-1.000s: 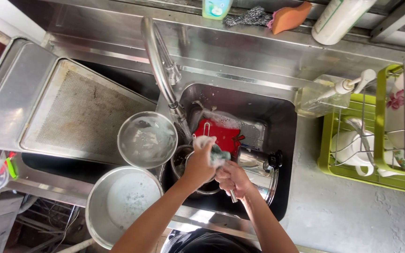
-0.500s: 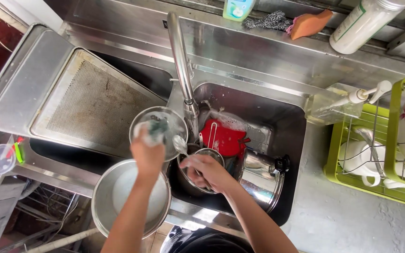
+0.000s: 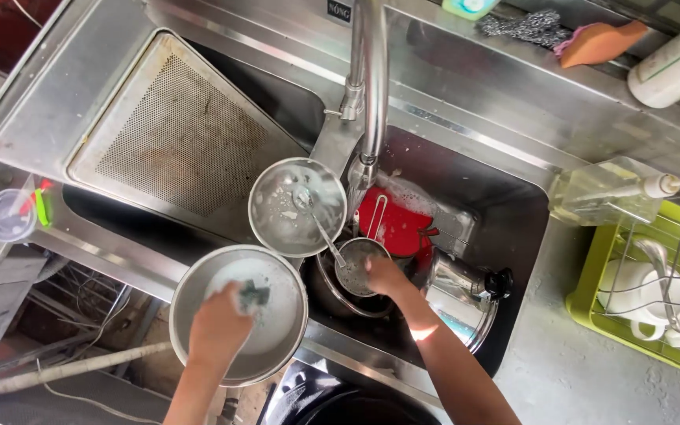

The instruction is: Washing various pots, lids, and kitchen containers in a large stainless steel sink using a sponge.

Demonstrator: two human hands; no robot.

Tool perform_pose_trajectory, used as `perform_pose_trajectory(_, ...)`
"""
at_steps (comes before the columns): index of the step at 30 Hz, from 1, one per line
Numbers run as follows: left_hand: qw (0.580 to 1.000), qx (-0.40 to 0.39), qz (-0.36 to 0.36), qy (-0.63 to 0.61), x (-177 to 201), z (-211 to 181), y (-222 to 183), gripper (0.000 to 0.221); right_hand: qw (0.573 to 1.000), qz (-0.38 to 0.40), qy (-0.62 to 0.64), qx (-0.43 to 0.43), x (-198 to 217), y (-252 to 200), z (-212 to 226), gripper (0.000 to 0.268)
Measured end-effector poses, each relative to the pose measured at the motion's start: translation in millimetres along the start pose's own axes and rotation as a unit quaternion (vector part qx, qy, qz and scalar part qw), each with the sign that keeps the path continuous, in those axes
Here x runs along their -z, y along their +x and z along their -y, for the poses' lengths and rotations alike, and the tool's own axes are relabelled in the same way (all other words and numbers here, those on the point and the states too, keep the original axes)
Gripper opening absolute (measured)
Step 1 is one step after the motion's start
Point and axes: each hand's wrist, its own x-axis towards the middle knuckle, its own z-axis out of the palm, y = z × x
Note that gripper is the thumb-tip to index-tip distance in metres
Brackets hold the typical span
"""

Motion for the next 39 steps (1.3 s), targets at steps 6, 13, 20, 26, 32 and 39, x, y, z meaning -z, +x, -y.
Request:
perform_pose_trajectory(6,0.982,-0.013,0.126,0.140,-65.7,24.0,21.5,0.076,0.923,0.171,-0.309,0.153,-43.8,-7.6,9.8,0.038)
perform_pose_trajectory(13,0.982,-0.019,0.132,0.137,-69.4,27.0,21.7,0.073,0.966,0.135,-0.170,0.139,-32.5,-5.8,0.9,0.016)
perform_pose_trajectory(20,0.986,-0.039,0.130,0.094,-50.9,30.1,12.8,0.078,0.996,-0.017,0.073,0.042,63.9,-14.7,23.8,0.013)
perform_pose_trajectory(26,0.988,-0.046,0.148,0.015,8.3,1.0,-16.3,0.068,0.899,-0.268,0.343,0.050,69.0,-23.6,-49.1,0.015)
perform_pose_trajectory(32,0.943,-0.221,0.029,-0.247,21.9,-55.1,-35.3,0.048,0.639,-0.255,0.719,-0.099,111.4,-88.0,-36.7,0.018)
perform_pose_trajectory(39,0.800,-0.530,-0.078,-0.270,-34.8,-212.6,-49.9,0.060,0.597,-0.225,0.769,-0.043,189.7,-168.9,62.7,0.026)
